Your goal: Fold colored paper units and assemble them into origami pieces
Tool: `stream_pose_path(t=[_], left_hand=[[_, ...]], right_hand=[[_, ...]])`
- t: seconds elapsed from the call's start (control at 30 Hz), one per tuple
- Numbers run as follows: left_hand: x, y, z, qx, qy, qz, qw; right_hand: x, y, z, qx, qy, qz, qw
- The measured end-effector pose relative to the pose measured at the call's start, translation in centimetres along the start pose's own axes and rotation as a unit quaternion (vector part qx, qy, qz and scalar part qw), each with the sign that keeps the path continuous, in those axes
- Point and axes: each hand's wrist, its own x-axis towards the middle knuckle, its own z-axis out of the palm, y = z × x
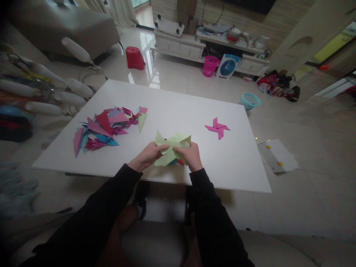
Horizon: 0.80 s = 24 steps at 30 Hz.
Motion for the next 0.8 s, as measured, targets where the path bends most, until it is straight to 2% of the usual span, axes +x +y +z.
stream_pose_path(t=[0.33,0.67,0.8], left_hand=[[-0.24,0.37,0.12,0.008,-0.002,-0.005,1.0],[-0.02,0.45,0.14,0.012,0.031,-0.003,0.999],[-0.16,0.45,-0.02,0.019,-0.023,-0.001,1.0]], right_hand=[[-0.04,-0.1,0.08,0.008,-0.005,-0.011,1.0],[0.19,0.11,0.03,-0.003,0.013,-0.014,1.0],[0.34,0.24,0.02,-0.009,0.026,-0.013,1.0]])
